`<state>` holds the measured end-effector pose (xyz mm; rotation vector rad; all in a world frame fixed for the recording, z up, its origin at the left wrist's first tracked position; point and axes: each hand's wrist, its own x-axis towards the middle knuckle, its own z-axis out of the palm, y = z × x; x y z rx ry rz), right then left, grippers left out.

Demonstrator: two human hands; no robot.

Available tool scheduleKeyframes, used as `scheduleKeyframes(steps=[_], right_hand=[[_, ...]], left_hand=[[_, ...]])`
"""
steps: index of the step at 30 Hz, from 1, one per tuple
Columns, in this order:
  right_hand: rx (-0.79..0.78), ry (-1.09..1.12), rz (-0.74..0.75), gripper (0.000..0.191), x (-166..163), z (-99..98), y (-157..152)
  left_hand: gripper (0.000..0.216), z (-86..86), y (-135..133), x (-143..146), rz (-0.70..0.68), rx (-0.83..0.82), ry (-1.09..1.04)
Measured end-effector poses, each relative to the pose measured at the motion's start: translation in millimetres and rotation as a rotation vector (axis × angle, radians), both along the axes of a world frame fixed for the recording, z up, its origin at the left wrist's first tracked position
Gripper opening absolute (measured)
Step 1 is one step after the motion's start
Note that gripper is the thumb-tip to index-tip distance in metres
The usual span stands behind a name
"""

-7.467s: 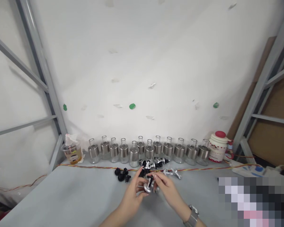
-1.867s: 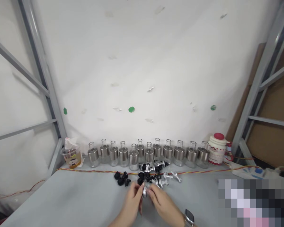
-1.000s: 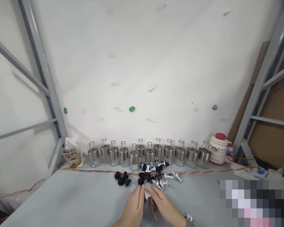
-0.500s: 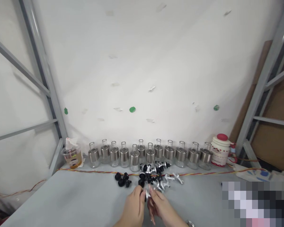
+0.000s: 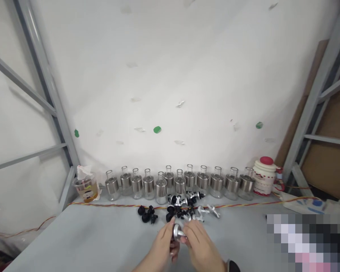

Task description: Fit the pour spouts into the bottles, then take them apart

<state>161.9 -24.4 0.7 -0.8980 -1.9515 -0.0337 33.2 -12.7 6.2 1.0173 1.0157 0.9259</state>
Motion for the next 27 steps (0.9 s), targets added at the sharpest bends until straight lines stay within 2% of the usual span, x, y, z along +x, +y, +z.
scheduleKeyframes(steps=[2, 4, 7, 10, 12, 13, 14, 16, 19, 21, 23, 25, 27], right_hand=[[0.010, -0.029, 0.028, 0.025, 2.9, 7.1, -0.4], [-0.179, 0.088, 0.042, 0.026, -0.5, 9.0, 1.0], [-0.699, 0.421, 0.124, 0.039, -12.0, 5.2, 5.7], [-1.246, 0.740, 0.371, 0.050, -19.4, 1.2, 9.8], [-1.491, 0.838, 0.515, 0.051, -20.6, 0.4, 10.9], [-1.539, 0.853, 0.532, 0.051, -20.7, 0.2, 11.0], [-1.527, 0.847, 0.502, 0.051, -20.8, 0.1, 10.8], [-1.335, 0.785, 0.332, 0.049, -20.6, 0.0, 9.7], [-0.819, 0.491, 0.061, 0.041, -15.4, 1.9, 5.3], [-0.454, 0.220, 0.018, 0.034, -8.1, 5.2, 1.1], [-0.215, 0.000, 0.053, 0.031, -1.0, 8.6, -1.7], [-0.194, -0.040, 0.075, 0.032, 2.7, 10.2, -0.2], [-0.408, 0.160, 0.044, 0.038, 2.7, 9.1, 6.8]], left_hand=[[0.061, 1.9, 0.2, -0.3, 0.001, 0.062, 0.031], [0.055, 1.4, -0.2, -3.1, 0.053, 0.185, 0.144], [0.051, -2.5, 1.0, -12.4, 0.170, 0.520, 0.460], [0.051, -6.8, 6.4, -22.8, 0.251, 0.948, 0.770], [0.054, -8.4, 10.3, -26.2, 0.258, 1.131, 0.880], [0.054, -8.5, 11.6, -26.3, 0.253, 1.159, 0.902], [0.054, -8.1, 12.3, -25.3, 0.254, 1.139, 0.903], [0.053, -6.2, 11.6, -20.7, 0.251, 0.983, 0.834], [0.051, -1.5, 9.2, -10.3, 0.227, 0.593, 0.558], [0.051, 1.1, 9.3, -3.5, 0.140, 0.330, 0.355], [0.053, 2.4, 11.4, 0.9, 0.037, 0.149, 0.242], [0.054, 2.4, 14.7, 0.6, -0.001, 0.095, 0.232], [0.053, 2.8, 18.9, -7.0, 0.090, 0.178, 0.312]])
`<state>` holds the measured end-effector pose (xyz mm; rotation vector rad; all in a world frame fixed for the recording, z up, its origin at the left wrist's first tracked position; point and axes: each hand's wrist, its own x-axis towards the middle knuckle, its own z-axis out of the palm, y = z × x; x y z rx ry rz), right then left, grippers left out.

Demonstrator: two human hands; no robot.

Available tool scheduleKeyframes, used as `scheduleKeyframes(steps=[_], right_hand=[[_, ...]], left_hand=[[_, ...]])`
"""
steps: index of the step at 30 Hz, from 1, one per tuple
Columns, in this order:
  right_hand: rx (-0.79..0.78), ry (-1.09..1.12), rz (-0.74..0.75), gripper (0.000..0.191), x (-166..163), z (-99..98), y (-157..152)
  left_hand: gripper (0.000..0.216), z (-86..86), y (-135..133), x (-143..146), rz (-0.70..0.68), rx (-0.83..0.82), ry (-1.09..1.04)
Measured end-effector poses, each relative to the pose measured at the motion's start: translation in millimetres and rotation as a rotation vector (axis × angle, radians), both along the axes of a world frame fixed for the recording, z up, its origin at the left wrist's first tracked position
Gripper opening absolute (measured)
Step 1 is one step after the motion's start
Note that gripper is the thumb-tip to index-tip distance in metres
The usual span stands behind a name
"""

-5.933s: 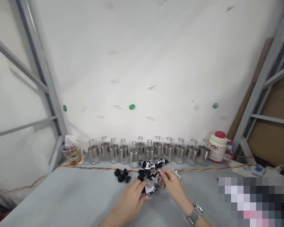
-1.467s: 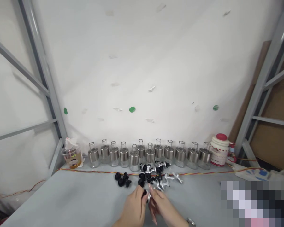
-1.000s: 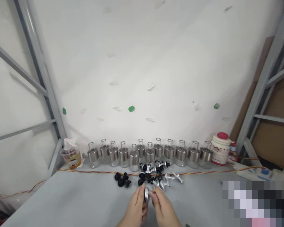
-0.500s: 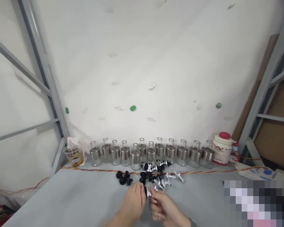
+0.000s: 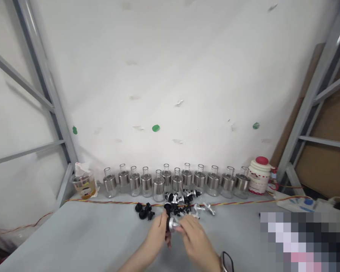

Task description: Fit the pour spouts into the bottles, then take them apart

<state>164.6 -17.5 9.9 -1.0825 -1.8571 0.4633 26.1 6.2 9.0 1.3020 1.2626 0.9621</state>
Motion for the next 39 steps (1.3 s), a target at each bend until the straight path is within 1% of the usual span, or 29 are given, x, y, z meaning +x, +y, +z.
scheduleKeyframes(steps=[1, 3, 4, 5, 6, 7, 9, 10, 12, 14, 16, 19, 22, 25, 27, 28, 30, 31, 32, 33, 34, 36, 39], right_hand=[[-0.166, 0.144, -0.032, 0.044, -0.5, -1.2, 5.2], [-0.480, 0.400, -0.062, 0.052, -0.7, -3.5, 16.1], [-0.555, 0.454, -0.067, 0.055, -0.3, -4.3, 20.4], [-0.563, 0.443, -0.069, 0.055, 0.4, -4.8, 23.3], [-0.516, 0.382, -0.069, 0.054, 1.0, -5.3, 24.3], [-0.439, 0.284, -0.064, 0.050, 1.1, -5.8, 23.6], [-0.288, 0.066, -0.034, 0.035, -0.3, -8.3, 18.5], [-0.241, -0.024, -0.012, 0.029, -1.7, -10.4, 15.3], [-0.211, -0.159, 0.017, 0.032, -4.7, -15.6, 10.4], [-0.193, -0.253, 0.013, 0.039, -6.6, -19.8, 8.5], [-0.159, -0.312, -0.009, 0.044, -6.5, -20.8, 8.3], [-0.087, -0.328, -0.074, 0.043, -4.7, -16.6, 7.1], [-0.034, -0.323, -0.149, 0.039, -2.7, -11.0, 6.3], [0.025, -0.337, -0.204, 0.035, 4.7, -5.2, 11.5], [0.090, -0.373, -0.266, 0.032, 16.4, 0.9, 20.0], [0.127, -0.402, -0.326, 0.033, 24.5, 4.9, 25.8], [0.190, -0.462, -0.429, 0.038, 43.1, 13.5, 39.9], [0.183, -0.501, -0.448, 0.040, 52.6, 17.5, 48.3], [0.127, -0.540, -0.450, 0.042, 61.3, 20.7, 57.3], [0.043, -0.570, -0.421, 0.043, 68.7, 22.9, 66.7], [0.006, -0.583, -0.390, 0.042, 74.5, 23.8, 76.4], [-0.052, -0.601, -0.338, 0.036, 81.0, 21.9, 94.5], [-0.115, -0.610, -0.335, 0.029, 81.5, 14.3, 113.3]], left_hand=[[0.052, 0.9, 2.5, -6.8, 0.062, 0.088, 0.072], [0.048, 4.5, 8.8, -25.0, 0.191, 0.332, 0.277], [0.045, 6.7, 12.4, -35.0, 0.253, 0.442, 0.408], [0.041, 8.8, 16.3, -44.7, 0.287, 0.541, 0.546], [0.038, 10.3, 20.2, -53.2, 0.328, 0.615, 0.684], [0.036, 11.0, 24.0, -60.0, 0.362, 0.678, 0.813], [0.032, 9.1, 30.3, -68.2, 0.404, 0.763, 1.038], [0.030, 6.7, 32.5, -69.6, 0.405, 0.789, 1.122], [0.024, 0.6, 34.6, -68.7, 0.390, 0.830, 1.220], [0.019, -4.7, 34.2, -64.6, 0.395, 0.884, 1.241], [0.021, -7.4, 32.1, -58.5, 0.392, 0.964, 1.223], [0.028, -9.1, 28.6, -48.5, 0.301, 1.040, 1.188], [0.029, -14.7, 27.7, -42.8, 0.247, 1.005, 1.160], [0.028, -23.3, 29.2, -44.7, 0.218, 0.953, 1.125], [0.028, -26.3, 29.2, -47.6, 0.199, 0.934, 1.091], [0.028, -26.3, 28.3, -48.7, 0.195, 0.928, 1.071], [0.028, -23.4, 24.9, -49.2, 0.180, 0.927, 1.026], [0.026, -21.0, 22.6, -48.6, 0.170, 0.930, 0.999], [0.025, -18.4, 19.9, -47.6, 0.159, 0.934, 0.971], [0.023, -15.8, 17.3, -46.4, 0.149, 0.941, 0.942], [0.022, -13.6, 14.7, -45.2, 0.138, 0.949, 0.914], [0.020, -10.6, 10.6, -43.1, 0.126, 0.967, 0.864], [0.021, -10.2, 8.2, -42.2, 0.112, 0.975, 0.812]])
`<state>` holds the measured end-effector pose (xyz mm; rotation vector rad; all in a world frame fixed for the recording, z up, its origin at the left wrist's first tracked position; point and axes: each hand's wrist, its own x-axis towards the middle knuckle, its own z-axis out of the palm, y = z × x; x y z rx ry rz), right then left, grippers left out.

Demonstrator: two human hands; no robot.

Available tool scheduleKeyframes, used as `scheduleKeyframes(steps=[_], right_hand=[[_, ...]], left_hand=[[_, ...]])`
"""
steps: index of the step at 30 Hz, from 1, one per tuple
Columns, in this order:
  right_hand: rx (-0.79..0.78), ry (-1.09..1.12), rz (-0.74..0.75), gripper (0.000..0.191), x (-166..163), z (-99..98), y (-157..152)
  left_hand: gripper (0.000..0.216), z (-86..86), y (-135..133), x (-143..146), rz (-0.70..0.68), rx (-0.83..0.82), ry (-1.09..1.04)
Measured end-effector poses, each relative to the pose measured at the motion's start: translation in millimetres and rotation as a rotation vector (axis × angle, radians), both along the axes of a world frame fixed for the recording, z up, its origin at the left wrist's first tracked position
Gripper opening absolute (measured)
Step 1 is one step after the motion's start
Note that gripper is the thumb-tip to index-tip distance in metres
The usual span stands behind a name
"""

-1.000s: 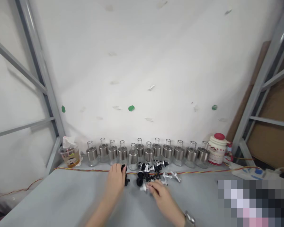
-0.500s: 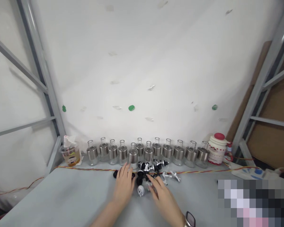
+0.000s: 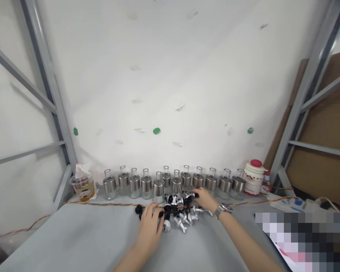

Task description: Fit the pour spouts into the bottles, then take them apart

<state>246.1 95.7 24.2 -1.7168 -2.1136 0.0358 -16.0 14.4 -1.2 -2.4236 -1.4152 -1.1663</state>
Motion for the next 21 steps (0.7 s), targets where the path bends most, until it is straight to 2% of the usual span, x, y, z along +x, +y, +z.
scheduleKeyframes(steps=[4, 8, 10, 12, 15, 18, 21], right_hand=[[0.029, 0.015, -0.065, 0.021, -0.9, 0.2, 1.2], [0.148, 0.067, -0.098, 0.028, -3.5, 15.1, -22.4], [0.193, 0.122, -0.038, 0.038, -13.7, 18.1, -40.0], [0.237, 0.318, 0.145, 0.048, -30.7, 13.8, -58.1], [0.170, 0.382, 0.326, 0.060, -58.3, -2.6, -80.0], [0.124, 0.339, 0.385, 0.067, -74.5, -17.2, -92.3], [0.106, 0.296, 0.393, 0.068, -78.5, -20.6, -97.0]], left_hand=[[0.022, -2.3, 2.1, -1.4, -0.011, 0.002, -0.031], [0.022, 0.6, 2.4, -2.5, -0.013, 0.028, -0.056], [0.024, 4.7, 0.0, -2.3, -0.039, 0.031, -0.058], [0.028, 9.1, -3.5, -1.9, -0.073, 0.019, -0.061], [0.030, 13.8, -8.6, -0.9, -0.145, -0.013, -0.048], [0.023, 15.5, -12.5, 1.2, -0.233, -0.038, -0.012], [0.021, 15.2, -16.8, 5.0, -0.270, -0.054, 0.006]])
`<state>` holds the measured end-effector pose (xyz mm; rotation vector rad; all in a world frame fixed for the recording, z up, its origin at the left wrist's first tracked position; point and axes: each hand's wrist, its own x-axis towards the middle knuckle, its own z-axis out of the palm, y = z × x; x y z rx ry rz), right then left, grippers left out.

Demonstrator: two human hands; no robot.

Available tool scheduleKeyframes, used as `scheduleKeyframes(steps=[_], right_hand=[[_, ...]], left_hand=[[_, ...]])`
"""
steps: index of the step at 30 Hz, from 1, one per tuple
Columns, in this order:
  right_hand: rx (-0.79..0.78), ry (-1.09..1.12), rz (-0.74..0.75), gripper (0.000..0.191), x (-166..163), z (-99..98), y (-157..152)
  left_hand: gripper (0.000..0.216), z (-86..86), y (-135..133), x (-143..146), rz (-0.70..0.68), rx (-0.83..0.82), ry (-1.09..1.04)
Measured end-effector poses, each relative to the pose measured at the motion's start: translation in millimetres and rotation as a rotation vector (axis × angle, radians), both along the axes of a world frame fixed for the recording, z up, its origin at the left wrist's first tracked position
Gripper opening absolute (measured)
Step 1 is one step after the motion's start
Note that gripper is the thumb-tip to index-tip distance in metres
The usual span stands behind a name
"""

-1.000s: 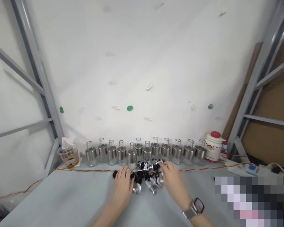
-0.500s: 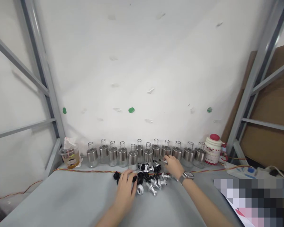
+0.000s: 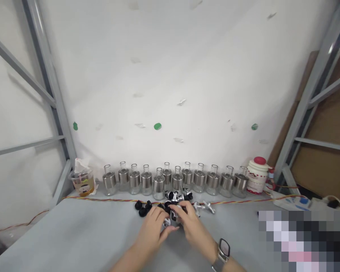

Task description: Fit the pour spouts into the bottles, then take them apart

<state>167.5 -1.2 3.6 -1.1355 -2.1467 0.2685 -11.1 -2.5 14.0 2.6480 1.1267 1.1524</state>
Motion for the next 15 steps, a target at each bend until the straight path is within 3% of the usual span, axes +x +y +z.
scheduleKeyframes(steps=[7, 11, 15], right_hand=[[0.060, -0.057, 0.004, 0.058, -1.7, 10.0, -3.9], [0.054, -0.011, 0.004, 0.045, -2.5, 7.2, -3.7], [0.083, -0.022, -0.041, 0.046, -3.7, 4.3, -3.3]], left_hand=[[0.014, -4.3, -6.5, 9.1, 0.019, -0.151, -0.054], [0.018, -3.8, -5.7, 10.3, 0.063, -0.229, -0.122], [0.022, -1.8, -6.0, 11.7, 0.083, -0.288, -0.222]])
